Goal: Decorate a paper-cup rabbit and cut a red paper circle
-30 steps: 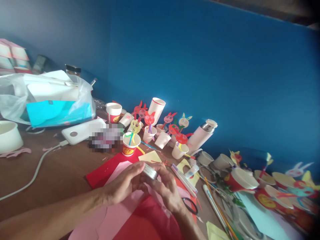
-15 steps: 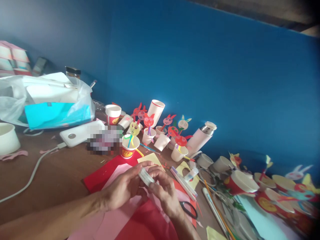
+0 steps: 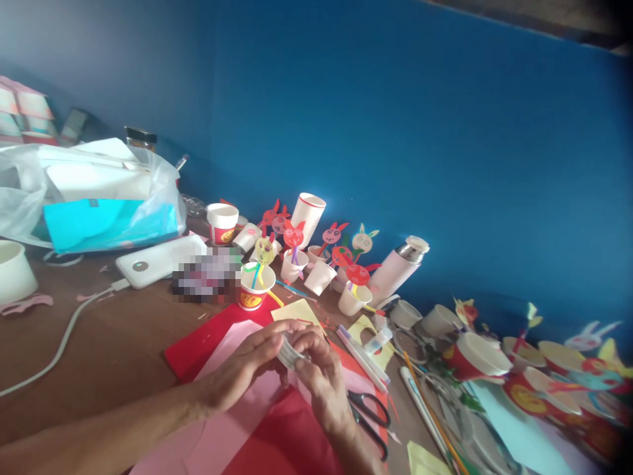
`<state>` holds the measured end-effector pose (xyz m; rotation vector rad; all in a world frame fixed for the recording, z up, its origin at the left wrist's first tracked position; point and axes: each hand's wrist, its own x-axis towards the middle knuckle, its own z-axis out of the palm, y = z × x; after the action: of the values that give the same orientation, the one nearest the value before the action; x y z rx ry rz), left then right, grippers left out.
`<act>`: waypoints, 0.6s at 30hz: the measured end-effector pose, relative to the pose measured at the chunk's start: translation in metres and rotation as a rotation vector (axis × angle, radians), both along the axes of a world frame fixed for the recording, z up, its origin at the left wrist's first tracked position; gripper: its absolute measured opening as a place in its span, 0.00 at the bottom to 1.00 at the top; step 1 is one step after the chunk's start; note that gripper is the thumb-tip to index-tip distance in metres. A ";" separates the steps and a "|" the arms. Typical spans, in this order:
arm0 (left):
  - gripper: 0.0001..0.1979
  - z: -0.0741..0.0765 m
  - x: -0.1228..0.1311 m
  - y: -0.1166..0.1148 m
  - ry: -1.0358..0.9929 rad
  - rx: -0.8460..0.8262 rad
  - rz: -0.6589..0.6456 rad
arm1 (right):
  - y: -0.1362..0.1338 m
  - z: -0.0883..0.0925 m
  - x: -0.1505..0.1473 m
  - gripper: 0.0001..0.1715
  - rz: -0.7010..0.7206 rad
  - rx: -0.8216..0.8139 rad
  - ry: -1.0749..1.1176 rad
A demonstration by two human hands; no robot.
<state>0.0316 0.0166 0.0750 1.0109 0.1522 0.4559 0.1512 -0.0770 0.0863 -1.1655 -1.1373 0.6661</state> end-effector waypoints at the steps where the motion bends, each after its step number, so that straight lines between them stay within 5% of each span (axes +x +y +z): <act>1: 0.19 0.001 -0.001 0.001 0.027 0.034 0.000 | -0.001 0.001 0.000 0.06 -0.006 -0.007 -0.013; 11: 0.24 0.014 0.000 -0.003 0.185 0.211 0.020 | 0.001 0.002 0.000 0.13 -0.096 -0.164 -0.007; 18: 0.21 0.001 0.002 0.001 -0.040 -0.158 -0.115 | 0.000 0.000 0.004 0.13 0.148 -0.146 0.143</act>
<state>0.0332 0.0172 0.0764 0.8501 0.0921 0.3530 0.1550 -0.0771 0.0868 -1.1435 -1.0742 0.9455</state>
